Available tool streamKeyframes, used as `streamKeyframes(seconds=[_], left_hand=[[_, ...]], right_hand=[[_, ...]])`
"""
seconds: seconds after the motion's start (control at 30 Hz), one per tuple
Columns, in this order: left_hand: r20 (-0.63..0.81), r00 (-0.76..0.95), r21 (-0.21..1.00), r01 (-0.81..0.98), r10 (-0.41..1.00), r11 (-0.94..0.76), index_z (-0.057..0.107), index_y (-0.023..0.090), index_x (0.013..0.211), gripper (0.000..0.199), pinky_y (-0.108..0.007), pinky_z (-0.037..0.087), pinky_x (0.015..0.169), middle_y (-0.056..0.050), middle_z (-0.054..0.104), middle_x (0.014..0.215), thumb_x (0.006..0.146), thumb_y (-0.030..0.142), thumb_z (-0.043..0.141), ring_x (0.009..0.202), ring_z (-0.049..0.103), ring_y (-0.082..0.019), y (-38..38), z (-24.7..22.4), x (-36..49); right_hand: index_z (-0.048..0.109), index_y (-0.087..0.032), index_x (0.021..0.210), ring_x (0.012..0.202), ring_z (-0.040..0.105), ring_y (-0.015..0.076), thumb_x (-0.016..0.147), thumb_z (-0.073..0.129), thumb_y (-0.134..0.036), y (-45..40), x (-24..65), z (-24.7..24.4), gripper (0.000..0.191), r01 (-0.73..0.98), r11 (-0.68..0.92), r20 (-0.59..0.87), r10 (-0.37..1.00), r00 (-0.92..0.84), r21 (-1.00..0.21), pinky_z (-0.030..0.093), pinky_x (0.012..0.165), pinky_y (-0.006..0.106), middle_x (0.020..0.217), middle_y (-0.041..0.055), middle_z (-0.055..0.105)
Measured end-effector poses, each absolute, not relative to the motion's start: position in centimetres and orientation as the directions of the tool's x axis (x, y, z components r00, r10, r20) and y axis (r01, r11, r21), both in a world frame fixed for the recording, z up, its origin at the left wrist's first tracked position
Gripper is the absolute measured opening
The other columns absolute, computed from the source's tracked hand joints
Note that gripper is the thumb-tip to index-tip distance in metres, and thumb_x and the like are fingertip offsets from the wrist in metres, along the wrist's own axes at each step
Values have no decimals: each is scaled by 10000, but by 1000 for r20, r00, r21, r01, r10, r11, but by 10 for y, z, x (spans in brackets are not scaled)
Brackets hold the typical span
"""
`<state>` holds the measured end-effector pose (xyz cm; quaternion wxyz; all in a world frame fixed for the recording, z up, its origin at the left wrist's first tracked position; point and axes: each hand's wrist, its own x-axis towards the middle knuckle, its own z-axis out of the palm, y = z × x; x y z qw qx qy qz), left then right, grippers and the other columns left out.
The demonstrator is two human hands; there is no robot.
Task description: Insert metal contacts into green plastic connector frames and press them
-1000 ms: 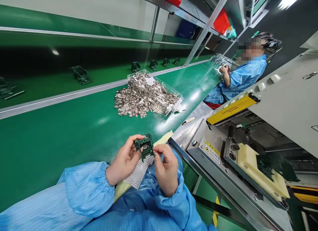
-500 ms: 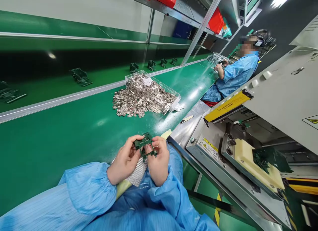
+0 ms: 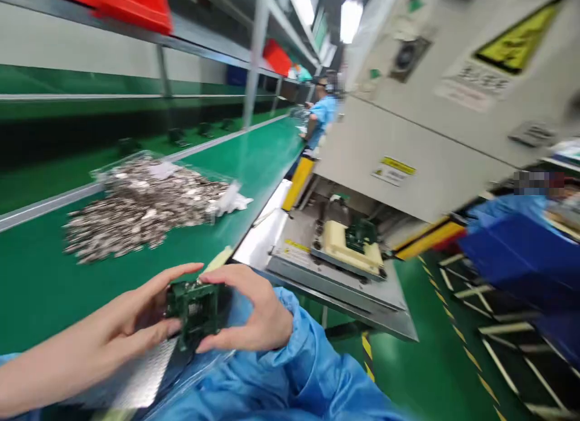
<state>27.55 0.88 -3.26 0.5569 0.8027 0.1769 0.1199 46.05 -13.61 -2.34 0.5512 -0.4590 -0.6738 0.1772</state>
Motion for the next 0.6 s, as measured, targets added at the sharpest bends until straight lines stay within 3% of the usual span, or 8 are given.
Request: streamKeyframes(seconds=[0.1,0.13,0.2,0.27,0.3,0.4,0.5,0.6], left_hand=[[31,983,913,45,180,-406,503,417,1300,570,-371,549,870,18,659,1204,751,426,655,1043,652,-253,4,-2,359],[94,986,880,-17,140,-475,544,361,1274,537,-366,528,916,-9,655,1209,753,423,659,1071,636,-247,-5,7,393],[255,965,783,-166,66,-599,553,238,1275,562,-379,456,1018,-74,593,1293,758,435,655,1184,557,-260,-29,22,460],[330,943,716,-221,42,-662,484,137,1332,682,-420,364,1092,-150,496,1383,740,413,679,1283,456,-296,-55,29,521],[330,943,713,-224,35,-664,439,104,1362,753,-442,328,1110,-184,453,1412,720,397,703,1319,408,-318,-67,30,547],[279,960,755,-218,1,-618,426,51,1357,828,-474,398,1041,-239,535,1303,666,362,760,1231,495,-355,-93,30,599],[269,963,794,-224,-4,-566,465,72,1324,807,-416,500,916,-185,638,1125,650,389,776,1040,617,-295,-89,36,606],[296,954,832,-235,45,-503,468,118,1318,781,-351,524,874,-134,632,1106,657,409,766,1011,616,-235,-60,47,567]], right_hand=[[595,-193,1221,1030,621,253,666,810,-505,-204,511,-14,673,468,369,542,779,314,-803,486,947,369,1128,105,652],[579,-204,1240,1062,610,258,688,803,-485,-230,529,-12,659,469,342,561,670,486,-814,485,954,379,1163,106,638],[542,-216,1277,1123,582,234,756,775,-367,-279,565,-12,590,524,303,601,292,744,-796,469,983,370,1219,95,610],[546,-206,1265,1186,540,230,762,763,-287,-315,599,-12,553,588,231,599,-26,800,-775,419,1040,394,1247,93,593],[551,-195,1256,1197,532,239,750,766,-276,-328,614,-12,556,600,182,594,-92,799,-779,397,1057,416,1248,99,591],[557,-167,1245,1150,566,268,707,787,-311,-346,646,-9,603,581,54,580,-25,814,-812,400,1046,462,1222,130,603],[542,-157,1256,1081,602,272,695,781,-366,-336,666,-4,644,590,-30,583,120,804,-807,472,966,444,1192,150,614],[538,-161,1259,1050,604,267,707,754,-401,-308,680,0,639,662,-141,619,256,743,-736,510,889,413,1147,139,630]])
